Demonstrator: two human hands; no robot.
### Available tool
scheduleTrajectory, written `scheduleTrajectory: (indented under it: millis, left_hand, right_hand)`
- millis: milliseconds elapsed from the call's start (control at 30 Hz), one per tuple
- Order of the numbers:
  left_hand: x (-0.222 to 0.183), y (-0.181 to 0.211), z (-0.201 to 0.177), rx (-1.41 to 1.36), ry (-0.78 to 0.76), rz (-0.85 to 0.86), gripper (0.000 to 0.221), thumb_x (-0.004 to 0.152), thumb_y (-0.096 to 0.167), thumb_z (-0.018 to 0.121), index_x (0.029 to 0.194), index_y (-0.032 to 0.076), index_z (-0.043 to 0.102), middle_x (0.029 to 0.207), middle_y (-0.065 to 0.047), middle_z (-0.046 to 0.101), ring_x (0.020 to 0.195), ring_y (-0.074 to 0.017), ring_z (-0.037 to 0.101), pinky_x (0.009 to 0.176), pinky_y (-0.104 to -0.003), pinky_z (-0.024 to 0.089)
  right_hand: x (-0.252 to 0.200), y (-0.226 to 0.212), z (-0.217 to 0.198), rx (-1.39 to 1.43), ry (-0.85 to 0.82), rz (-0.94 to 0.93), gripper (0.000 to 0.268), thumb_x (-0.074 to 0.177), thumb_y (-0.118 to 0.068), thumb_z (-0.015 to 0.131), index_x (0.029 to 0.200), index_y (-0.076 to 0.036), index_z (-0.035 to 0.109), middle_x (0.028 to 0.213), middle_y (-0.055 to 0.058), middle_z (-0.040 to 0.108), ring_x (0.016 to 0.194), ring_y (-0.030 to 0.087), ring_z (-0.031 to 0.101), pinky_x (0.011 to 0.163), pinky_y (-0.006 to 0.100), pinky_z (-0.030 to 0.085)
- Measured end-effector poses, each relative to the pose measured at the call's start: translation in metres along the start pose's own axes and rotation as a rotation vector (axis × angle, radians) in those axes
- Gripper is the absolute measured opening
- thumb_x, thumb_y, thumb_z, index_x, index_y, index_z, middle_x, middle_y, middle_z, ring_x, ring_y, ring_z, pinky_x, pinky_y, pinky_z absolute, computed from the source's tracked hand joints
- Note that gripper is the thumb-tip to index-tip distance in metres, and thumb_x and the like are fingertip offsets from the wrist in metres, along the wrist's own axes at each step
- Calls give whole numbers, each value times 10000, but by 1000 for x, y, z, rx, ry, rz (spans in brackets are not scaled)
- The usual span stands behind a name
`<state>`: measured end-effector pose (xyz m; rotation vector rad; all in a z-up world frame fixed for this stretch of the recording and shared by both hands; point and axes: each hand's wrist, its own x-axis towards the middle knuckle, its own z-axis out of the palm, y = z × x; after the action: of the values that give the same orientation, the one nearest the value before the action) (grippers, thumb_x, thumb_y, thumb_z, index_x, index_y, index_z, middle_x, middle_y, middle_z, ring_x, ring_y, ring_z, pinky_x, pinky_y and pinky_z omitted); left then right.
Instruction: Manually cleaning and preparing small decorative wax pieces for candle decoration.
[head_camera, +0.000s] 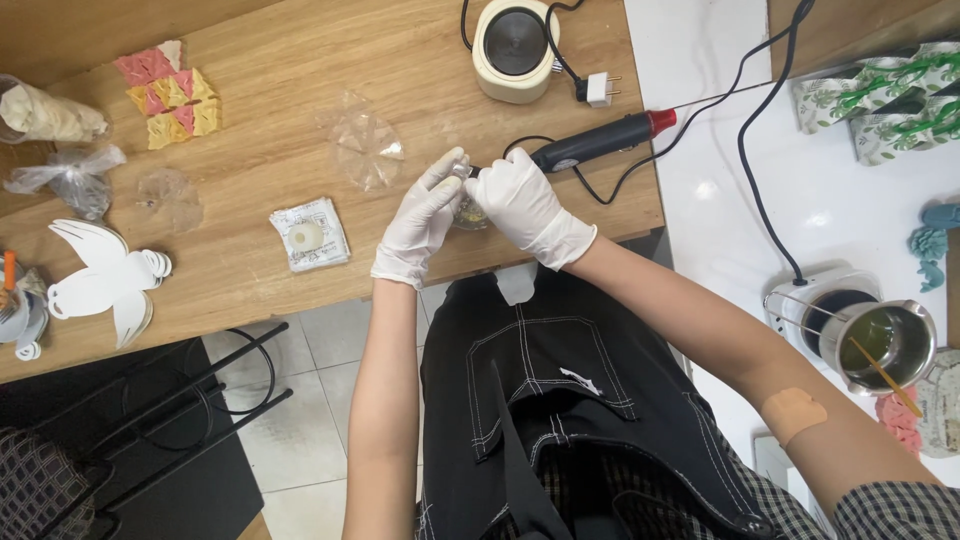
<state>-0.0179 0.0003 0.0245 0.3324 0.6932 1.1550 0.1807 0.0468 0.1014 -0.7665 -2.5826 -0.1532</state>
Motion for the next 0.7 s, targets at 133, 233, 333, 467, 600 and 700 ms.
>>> scheduleTrajectory:
  millis: [133,233,333,467,600,700]
  left_hand:
    - [0,2,0,6,10,-18,610,933,74,770,1486,18,517,1352,-50,616,1255,-158,555,1114,-316,420]
    - [3,0,-4,0,3,-27,618,930,79,775,1488,18,516,1351,-53,616,1256,-156,555,1124,-311,415]
    - [1,1,-3,-2,-10,-24,610,935,94,778,1483,29,518,1354,-53,618,1271,-162,551,1148,-323,408]
    - [-3,11,10,-55,78,-40,565,960,237,733,1466,95,525,1370,-21,614,1373,-178,524,1209,-372,379]
    - [-8,13,6,-256,64,-39,544,1016,396,661,1457,98,548,1346,-55,631,1395,-240,506,1229,-463,366]
    - [-9,12,4,-322,137,-68,552,1001,466,613,1419,108,570,1319,-52,652,1379,-248,517,1198,-494,367]
  right_hand:
    - [-2,0,4,9,-37,26,80,859,-142,655,803,-132,600,679,48,549,676,219,570,677,357,432]
    - [-2,1,2,-10,-44,22,80,872,-154,651,806,-133,610,677,50,552,670,219,569,673,356,428]
    - [-3,2,-1,-29,-62,16,78,886,-166,648,816,-137,630,674,49,556,662,219,571,664,357,422]
    - [-4,7,-8,21,-39,34,73,935,-196,663,948,-156,723,707,41,578,696,220,592,706,369,425]
    - [-13,22,6,133,-20,120,153,936,-232,684,1054,-169,758,747,11,603,774,219,623,764,380,435]
    - [-19,32,19,119,-123,108,183,920,-238,700,1082,-200,776,782,16,614,803,210,625,794,377,442]
